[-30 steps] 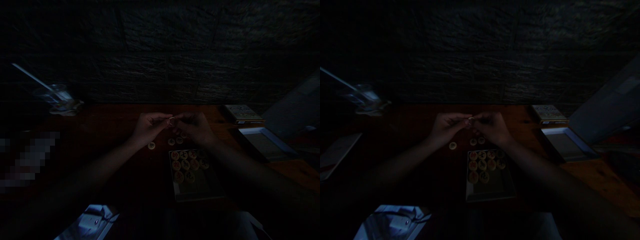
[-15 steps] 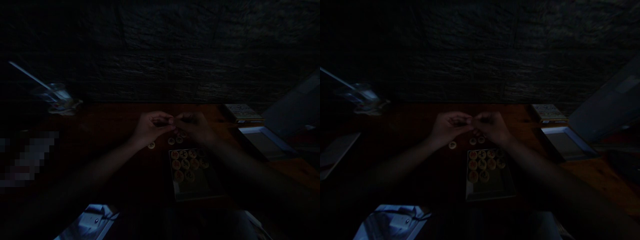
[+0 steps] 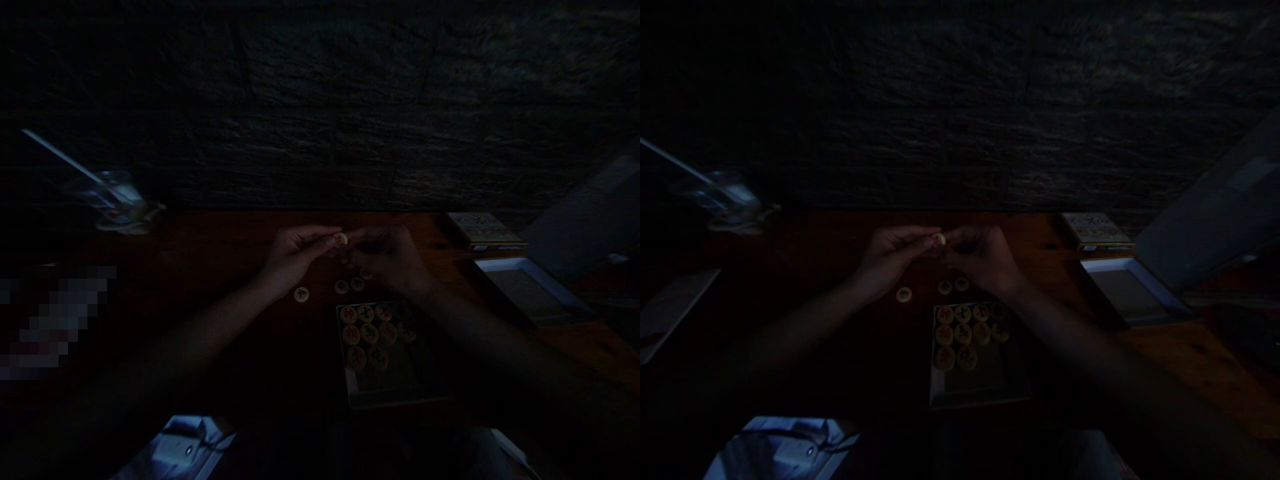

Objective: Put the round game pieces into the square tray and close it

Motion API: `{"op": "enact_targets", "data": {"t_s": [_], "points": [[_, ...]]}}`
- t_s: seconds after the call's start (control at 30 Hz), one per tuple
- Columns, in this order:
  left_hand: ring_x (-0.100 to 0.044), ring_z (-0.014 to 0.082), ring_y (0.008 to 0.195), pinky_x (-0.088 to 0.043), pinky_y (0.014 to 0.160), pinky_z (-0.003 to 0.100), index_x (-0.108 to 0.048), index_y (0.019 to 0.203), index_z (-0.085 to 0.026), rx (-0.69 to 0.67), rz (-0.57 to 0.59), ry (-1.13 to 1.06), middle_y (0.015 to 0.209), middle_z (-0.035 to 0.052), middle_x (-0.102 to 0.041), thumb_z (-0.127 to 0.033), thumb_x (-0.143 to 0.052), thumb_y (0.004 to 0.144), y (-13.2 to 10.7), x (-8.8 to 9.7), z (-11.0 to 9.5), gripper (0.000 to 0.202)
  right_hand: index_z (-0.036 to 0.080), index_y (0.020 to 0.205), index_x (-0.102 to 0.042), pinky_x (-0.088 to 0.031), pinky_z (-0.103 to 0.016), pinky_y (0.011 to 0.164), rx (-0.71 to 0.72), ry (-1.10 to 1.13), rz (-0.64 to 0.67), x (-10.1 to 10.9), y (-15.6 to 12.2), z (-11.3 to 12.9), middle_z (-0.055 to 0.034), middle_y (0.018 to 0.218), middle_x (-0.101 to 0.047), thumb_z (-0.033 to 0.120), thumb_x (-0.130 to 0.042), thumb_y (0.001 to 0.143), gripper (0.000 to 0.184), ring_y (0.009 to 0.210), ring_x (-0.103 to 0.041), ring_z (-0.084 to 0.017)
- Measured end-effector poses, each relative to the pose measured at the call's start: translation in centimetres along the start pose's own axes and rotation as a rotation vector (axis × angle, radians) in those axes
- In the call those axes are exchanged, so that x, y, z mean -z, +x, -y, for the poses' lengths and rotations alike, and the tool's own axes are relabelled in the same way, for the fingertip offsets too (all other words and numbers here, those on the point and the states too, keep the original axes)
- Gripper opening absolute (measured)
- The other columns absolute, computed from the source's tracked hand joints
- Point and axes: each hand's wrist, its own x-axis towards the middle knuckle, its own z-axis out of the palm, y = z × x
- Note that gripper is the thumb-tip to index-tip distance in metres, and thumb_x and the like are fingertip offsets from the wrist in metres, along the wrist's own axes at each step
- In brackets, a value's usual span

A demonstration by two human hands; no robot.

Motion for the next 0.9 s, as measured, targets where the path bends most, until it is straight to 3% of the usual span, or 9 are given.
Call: {"op": "enact_targets", "data": {"t_s": [0.17, 0.3, 0.4, 0.47, 0.6, 0.77, 0.9], "points": [[-0.078, 0.0166, 0.085, -0.062, 0.084, 0.03, -0.075, 0.116, -0.016, 0.071, 0.043, -0.097, 0.099, 0.0072, -0.083, -0.032, -0.089, 0.082, 0.1, 0.24, -0.09, 0.04, 0.019, 0.112, -0.083, -0.052, -0.026, 0.054, 0.006, -0.044, -0.018, -0.06, -0.18, 0.17, -0.006, 0.085, -0.081, 0.048, -0.091, 0.077, 0.047, 0.066, -0.069, -0.016], [-0.077, 0.0162, 0.086, -0.062, 0.085, 0.03, -0.071, 0.122, -0.015, 0.115, 0.086, -0.153, 0.1, 0.0075, -0.081, -0.025, -0.086, 0.083, 0.03, 0.14, -0.39, 0.042, 0.019, 0.108, -0.084, -0.051, -0.027, 0.057, 0.051, -0.114, 0.014, 0.1, -0.19, -0.06, -0.0031, 0.081, -0.077, 0.049, -0.089, 0.081, 0.04, 0.063, -0.064, -0.014], [-0.076, 0.0175, 0.092, -0.062, 0.083, 0.03, -0.075, 0.113, -0.016, 0.149, 0.12, -0.199, 0.107, 0.0086, -0.08, -0.028, -0.084, 0.085, -0.05, 0.05, -0.5, 0.032, 0.02, 0.109, -0.083, -0.052, -0.029, 0.063, 0.121, -0.196, -0.006, 0.35, -0.17, -0.31, -0.0023, 0.081, -0.074, 0.046, -0.088, 0.083, 0.037, 0.068, -0.064, -0.015], [-0.076, 0.0174, 0.087, -0.062, 0.08, 0.03, -0.077, 0.103, -0.015, 0.183, 0.148, -0.196, 0.1, 0.0081, -0.079, -0.035, -0.085, 0.086, -0.09, 0.06, -0.44, 0.027, 0.022, 0.112, -0.083, -0.053, -0.03, 0.067, 0.173, -0.272, -0.028, 0.53, -0.15, -0.42, -0.0035, 0.088, -0.075, 0.044, -0.087, 0.085, 0.035, 0.075, -0.067, -0.017], [-0.075, 0.0173, 0.073, -0.062, 0.073, 0.03, -0.078, 0.093, -0.012, 0.268, 0.154, -0.168, 0.084, 0.0091, -0.079, -0.048, -0.086, 0.084, -0.16, 0.16, -0.24, 0.037, 0.024, 0.112, -0.083, -0.053, -0.03, 0.069, 0.265, -0.408, -0.069, 0.66, -0.15, -0.34, -0.0048, 0.097, -0.074, 0.038, -0.087, 0.085, 0.03, 0.08, -0.067, -0.017], [-0.076, 0.0191, 0.071, -0.061, 0.071, 0.031, -0.078, 0.086, -0.012, 0.305, 0.163, -0.141, 0.078, 0.0102, -0.079, -0.047, -0.089, 0.079, -0.25, 0.11, -0.41, 0.038, 0.021, 0.112, -0.081, -0.051, -0.028, 0.068, 0.231, -0.381, -0.005, 0.43, -0.21, -0.13, -0.0037, 0.093, -0.077, 0.032, -0.085, 0.086, 0.029, 0.075, -0.068, -0.016], [-0.075, 0.0184, 0.07, -0.061, 0.07, 0.03, -0.079, 0.084, -0.012, 0.288, 0.186, -0.122, 0.077, 0.0092, -0.078, -0.045, -0.087, 0.08, -0.31, 0.1, -0.87, 0.034, 0.021, 0.11, -0.082, -0.053, -0.029, 0.071, 0.222, -0.328, 0.048, 0.39, -0.19, -0.06, -0.0053, 0.098, -0.079, 0.04, -0.082, 0.089, 0.029, 0.08, -0.071, -0.017]]}}
